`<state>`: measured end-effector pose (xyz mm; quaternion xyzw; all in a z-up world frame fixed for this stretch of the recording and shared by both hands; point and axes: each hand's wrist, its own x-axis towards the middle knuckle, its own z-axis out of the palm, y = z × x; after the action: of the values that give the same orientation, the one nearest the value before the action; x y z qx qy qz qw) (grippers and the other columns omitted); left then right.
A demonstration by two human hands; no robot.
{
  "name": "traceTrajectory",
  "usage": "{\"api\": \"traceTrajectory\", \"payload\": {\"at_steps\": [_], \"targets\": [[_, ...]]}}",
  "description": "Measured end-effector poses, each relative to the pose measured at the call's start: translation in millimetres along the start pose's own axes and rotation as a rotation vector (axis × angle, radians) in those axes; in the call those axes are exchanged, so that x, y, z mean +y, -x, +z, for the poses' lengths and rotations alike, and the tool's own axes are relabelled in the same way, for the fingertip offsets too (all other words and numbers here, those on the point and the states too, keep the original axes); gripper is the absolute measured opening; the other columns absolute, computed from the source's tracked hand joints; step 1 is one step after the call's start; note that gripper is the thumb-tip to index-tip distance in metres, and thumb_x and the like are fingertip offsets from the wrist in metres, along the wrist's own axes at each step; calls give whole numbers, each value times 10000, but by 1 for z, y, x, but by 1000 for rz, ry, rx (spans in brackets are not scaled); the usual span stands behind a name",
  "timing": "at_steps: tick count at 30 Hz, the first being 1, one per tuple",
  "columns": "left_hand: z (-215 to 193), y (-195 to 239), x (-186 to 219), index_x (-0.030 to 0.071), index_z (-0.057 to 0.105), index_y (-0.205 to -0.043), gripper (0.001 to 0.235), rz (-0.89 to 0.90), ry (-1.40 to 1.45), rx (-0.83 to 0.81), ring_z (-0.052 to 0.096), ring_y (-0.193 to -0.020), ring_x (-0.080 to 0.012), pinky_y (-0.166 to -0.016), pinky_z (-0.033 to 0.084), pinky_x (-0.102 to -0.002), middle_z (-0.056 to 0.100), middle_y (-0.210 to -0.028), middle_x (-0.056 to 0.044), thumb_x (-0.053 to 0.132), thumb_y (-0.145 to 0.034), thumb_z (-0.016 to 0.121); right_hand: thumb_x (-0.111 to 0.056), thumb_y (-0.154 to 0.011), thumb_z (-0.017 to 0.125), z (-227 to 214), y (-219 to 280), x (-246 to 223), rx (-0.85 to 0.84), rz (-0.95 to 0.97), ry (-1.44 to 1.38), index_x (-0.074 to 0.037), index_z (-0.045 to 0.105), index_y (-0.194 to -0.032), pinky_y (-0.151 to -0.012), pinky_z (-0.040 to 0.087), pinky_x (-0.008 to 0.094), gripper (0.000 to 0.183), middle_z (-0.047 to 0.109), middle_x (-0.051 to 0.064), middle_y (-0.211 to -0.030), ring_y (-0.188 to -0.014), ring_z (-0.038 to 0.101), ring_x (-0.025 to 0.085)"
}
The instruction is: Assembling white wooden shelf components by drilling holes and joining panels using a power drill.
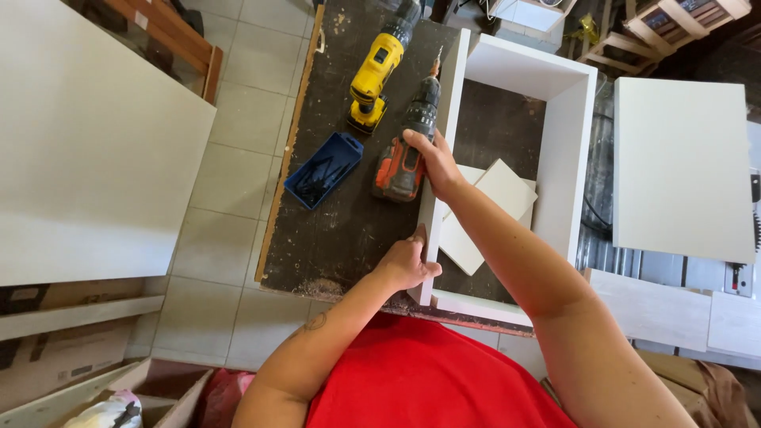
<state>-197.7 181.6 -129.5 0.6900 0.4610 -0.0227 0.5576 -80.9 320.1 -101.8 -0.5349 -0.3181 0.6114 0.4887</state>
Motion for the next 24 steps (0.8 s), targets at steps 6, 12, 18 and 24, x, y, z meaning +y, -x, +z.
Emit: {"api": "traceTrajectory", "payload": {"at_steps": [6, 12, 18, 24], "targets": [[-11, 11, 23, -52, 570, -1434, 862, -60, -16, 5, 642, -1307, -381, -1094, 568, -470, 633, -1450, -218, 503, -783, 670, -431, -900, 878, 0, 10, -8, -11, 20, 24, -65, 605, -1232, -747, 671, 462, 564, 643, 119, -982, -925, 724, 280], [-10, 15, 27, -68, 654, -1336, 829, -116, 5, 21, 656, -1291, -389, -1070, 578, -473, 684, -1376, -243, 526, -758, 683, -388, -1074, 713, -71, 14, -21, 67, -233, 199, -35, 592, -1326, -1020, 558, 493, 450, 670, 171, -1221, -1193, 646, 276], [-15, 21, 33, 61, 396, -1618, 1040, -156, 44, 13, 591, -1387, -320, -1149, 535, -437, 577, -1558, -120, 478, -729, 737, -365, -967, 886, -208, 37, -23, 278, -243, 860, -82, 657, -1267, -951, 566, 490, 471, 722, 143, -1170, -1137, 706, 314], [-20, 18, 48, 51, 231, -1679, 1149, -150, -9, 3, 537, -1434, -363, -1196, 490, -494, 489, -1622, -170, 463, -748, 764, -392, -751, 907, -248, 75, -1, 221, 8, 1386, -124, 525, -1510, -1076, 513, 539, 891, 556, 153, -1403, -1320, 570, 386]]}}
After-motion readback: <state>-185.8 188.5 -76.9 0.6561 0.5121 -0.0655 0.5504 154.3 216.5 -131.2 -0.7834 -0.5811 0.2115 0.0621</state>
